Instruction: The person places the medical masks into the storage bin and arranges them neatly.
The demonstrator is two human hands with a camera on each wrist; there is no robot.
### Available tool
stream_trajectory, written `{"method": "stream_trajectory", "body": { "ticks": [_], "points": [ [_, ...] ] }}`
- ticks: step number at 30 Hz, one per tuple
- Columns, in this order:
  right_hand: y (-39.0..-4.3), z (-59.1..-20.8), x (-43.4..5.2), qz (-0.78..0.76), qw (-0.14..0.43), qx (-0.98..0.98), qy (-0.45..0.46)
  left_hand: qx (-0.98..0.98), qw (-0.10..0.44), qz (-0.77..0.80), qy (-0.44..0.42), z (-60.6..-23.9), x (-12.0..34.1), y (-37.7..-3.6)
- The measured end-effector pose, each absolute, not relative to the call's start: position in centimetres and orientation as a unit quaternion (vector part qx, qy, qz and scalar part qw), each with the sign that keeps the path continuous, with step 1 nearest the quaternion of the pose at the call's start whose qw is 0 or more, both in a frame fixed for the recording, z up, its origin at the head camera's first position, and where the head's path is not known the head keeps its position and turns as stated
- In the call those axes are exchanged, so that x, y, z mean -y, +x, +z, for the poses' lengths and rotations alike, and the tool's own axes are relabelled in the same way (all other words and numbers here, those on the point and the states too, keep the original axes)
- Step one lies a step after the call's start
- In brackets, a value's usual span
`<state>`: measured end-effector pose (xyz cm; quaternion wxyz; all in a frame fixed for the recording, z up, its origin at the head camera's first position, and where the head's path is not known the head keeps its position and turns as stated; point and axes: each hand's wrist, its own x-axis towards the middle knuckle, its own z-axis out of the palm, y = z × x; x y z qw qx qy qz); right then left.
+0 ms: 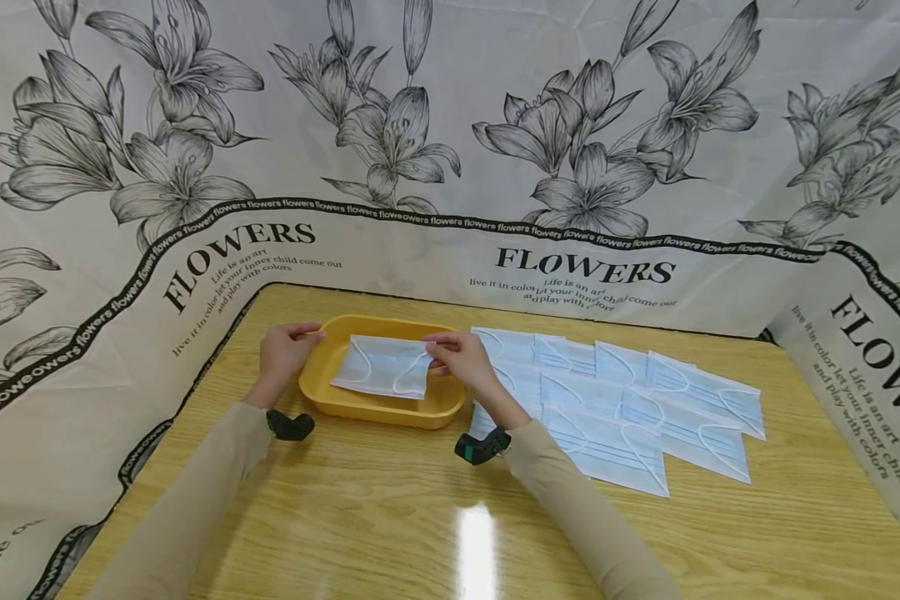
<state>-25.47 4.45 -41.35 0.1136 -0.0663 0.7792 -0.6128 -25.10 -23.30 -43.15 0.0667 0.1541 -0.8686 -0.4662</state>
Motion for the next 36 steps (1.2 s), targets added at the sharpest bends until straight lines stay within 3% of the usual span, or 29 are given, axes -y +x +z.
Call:
{"method": "stream_trajectory", "body": {
  "ticks": [22, 36],
  "points": [
    [-26.29, -42.1, -3.64, -0.552, 0.104, -0.823, -0.083, 0.869, 0.064, -0.467, 0.152, -43.48, 23.46, -25.15],
    [-25.99, -41.91, -3.54, -0.472, 0.049, -0.874, -0.102, 0.869, 0.07, -0.466, 0.15, -43.26, 23.34, -24.9]
  ]
}}
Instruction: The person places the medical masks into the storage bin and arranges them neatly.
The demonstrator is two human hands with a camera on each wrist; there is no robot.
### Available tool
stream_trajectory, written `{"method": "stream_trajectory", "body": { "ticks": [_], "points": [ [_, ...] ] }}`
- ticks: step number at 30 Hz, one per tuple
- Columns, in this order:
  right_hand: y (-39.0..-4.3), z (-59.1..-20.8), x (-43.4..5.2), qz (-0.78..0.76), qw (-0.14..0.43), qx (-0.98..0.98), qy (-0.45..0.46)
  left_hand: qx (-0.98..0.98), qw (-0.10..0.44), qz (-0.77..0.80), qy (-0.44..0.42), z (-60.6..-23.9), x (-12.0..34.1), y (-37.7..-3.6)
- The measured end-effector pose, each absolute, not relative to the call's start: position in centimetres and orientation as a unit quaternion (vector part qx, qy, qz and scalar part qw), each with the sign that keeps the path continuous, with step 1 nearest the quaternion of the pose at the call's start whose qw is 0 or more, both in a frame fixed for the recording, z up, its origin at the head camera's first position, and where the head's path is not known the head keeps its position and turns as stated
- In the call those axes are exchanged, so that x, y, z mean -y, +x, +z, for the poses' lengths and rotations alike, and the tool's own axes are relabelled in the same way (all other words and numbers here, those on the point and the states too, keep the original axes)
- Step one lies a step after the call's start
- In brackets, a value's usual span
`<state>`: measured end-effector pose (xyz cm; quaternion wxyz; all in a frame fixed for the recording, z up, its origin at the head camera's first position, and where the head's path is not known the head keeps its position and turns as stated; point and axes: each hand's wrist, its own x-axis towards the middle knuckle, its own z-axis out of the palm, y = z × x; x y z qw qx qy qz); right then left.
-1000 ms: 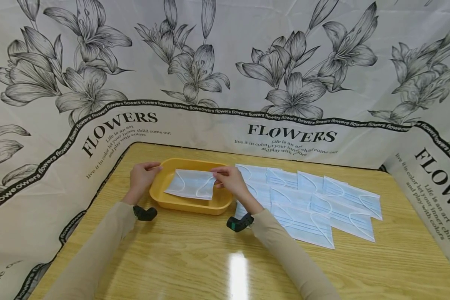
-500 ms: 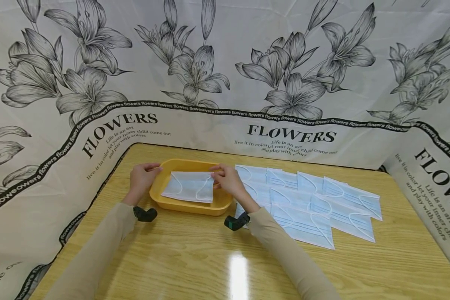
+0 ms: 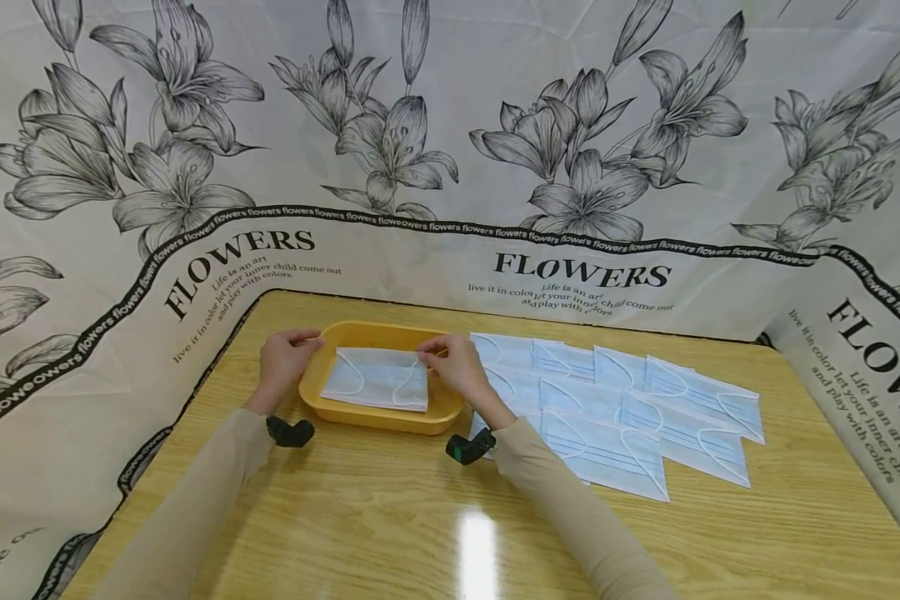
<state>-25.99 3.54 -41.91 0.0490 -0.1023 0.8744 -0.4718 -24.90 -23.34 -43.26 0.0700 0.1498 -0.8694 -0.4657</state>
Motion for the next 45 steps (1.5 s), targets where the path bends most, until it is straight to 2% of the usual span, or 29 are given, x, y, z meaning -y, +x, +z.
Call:
{"method": "stream_trajectory", "body": {
  "ticks": [10, 22, 45],
  "points": [
    [-25.9, -42.0, -3.8, -0.47, 0.033, -0.874, -0.114, 0.868, 0.069, -0.468, 0.15, -43.4, 23.2, -24.9],
    [-26.0, -42.1, -4.1, -0.43, -0.027, -0.893, -0.133, 0.866, 0.069, -0.47, 0.157, -43.5, 23.1, -25.1],
    [-23.9, -40.4, -6.8, -0.424, -0.043, -0.889, -0.166, 0.874, 0.082, -0.455, 0.149, -43.5, 23.2, -24.8]
  ]
}}
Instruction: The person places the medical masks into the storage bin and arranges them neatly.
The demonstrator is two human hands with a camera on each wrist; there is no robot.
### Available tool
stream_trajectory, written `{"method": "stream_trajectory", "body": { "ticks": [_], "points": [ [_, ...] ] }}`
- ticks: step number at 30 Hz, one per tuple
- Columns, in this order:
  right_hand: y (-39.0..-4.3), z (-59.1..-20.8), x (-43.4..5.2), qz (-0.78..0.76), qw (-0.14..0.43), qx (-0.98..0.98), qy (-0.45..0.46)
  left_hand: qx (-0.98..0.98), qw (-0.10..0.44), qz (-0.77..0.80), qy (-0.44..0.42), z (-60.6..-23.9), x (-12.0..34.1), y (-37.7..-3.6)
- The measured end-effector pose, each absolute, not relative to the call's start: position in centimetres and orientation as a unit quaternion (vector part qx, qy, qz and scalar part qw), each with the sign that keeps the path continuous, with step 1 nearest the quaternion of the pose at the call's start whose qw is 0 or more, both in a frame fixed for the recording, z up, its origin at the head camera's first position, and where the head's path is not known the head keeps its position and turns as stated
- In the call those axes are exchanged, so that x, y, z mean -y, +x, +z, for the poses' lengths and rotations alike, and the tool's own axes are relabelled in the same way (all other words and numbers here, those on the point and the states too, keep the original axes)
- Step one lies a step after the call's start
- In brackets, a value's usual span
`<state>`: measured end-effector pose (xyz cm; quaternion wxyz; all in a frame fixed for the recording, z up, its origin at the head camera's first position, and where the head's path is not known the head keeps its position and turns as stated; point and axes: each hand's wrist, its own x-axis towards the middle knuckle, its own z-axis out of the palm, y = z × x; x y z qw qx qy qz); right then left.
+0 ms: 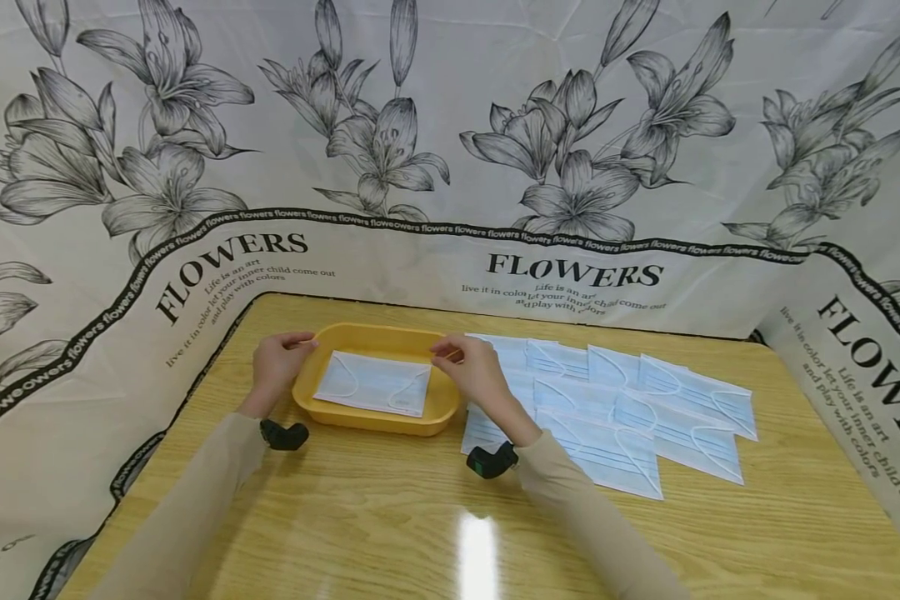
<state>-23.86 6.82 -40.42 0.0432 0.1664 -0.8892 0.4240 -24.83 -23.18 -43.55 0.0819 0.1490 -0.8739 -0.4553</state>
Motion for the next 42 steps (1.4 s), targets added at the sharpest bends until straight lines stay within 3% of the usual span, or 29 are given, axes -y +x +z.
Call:
{"method": "stream_trajectory", "body": {
  "ticks": [42],
  "points": [
    [-20.0, -40.8, -16.7, 0.354, 0.094, 0.91, 0.192, 0.879, 0.079, -0.448, 0.146, -43.0, 22.9, -24.6]
  ]
}}
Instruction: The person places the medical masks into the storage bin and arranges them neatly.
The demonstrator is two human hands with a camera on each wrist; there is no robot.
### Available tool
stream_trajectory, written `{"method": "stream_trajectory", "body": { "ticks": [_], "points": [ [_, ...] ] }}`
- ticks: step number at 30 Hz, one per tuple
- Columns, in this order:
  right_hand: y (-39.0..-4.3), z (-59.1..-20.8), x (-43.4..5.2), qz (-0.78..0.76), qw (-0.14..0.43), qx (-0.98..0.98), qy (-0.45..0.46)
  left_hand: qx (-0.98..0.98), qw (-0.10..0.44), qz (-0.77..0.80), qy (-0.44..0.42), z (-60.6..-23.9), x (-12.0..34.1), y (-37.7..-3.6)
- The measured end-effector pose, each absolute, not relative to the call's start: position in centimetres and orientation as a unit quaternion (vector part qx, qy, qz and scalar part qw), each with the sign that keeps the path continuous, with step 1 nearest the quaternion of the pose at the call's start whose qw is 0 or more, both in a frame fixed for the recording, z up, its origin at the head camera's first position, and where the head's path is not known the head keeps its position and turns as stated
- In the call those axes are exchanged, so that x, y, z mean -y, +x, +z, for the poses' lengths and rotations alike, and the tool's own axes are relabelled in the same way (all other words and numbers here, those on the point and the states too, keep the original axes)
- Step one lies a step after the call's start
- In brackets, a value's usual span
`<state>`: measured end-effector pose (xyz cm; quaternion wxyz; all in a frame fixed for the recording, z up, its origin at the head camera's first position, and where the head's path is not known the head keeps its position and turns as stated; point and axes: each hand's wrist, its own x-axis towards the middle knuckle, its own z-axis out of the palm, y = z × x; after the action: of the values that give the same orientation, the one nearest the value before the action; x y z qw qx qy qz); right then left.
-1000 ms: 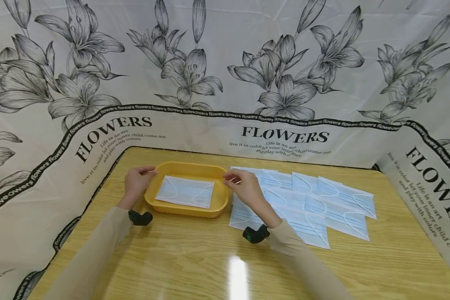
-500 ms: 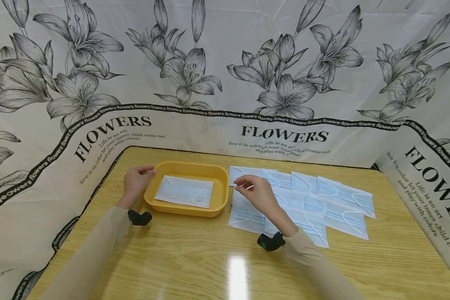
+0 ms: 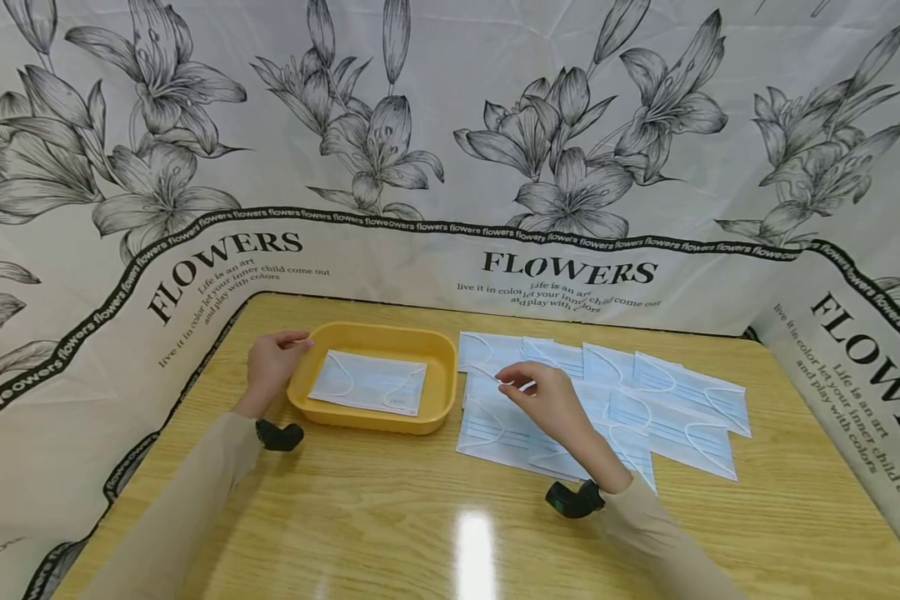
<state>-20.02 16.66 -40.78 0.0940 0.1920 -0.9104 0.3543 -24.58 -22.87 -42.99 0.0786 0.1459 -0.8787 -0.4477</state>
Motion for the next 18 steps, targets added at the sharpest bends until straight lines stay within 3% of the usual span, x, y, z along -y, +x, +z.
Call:
{"method": "stream_trajectory", "body": {
  "ticks": [18],
  "points": [
    [-18.5, -43.0, -21.5, 0.354, 0.087, 0.92, 0.145, 0.884, 0.086, -0.435, 0.149, -43.2, 22.8, -24.6]
  ]
}}
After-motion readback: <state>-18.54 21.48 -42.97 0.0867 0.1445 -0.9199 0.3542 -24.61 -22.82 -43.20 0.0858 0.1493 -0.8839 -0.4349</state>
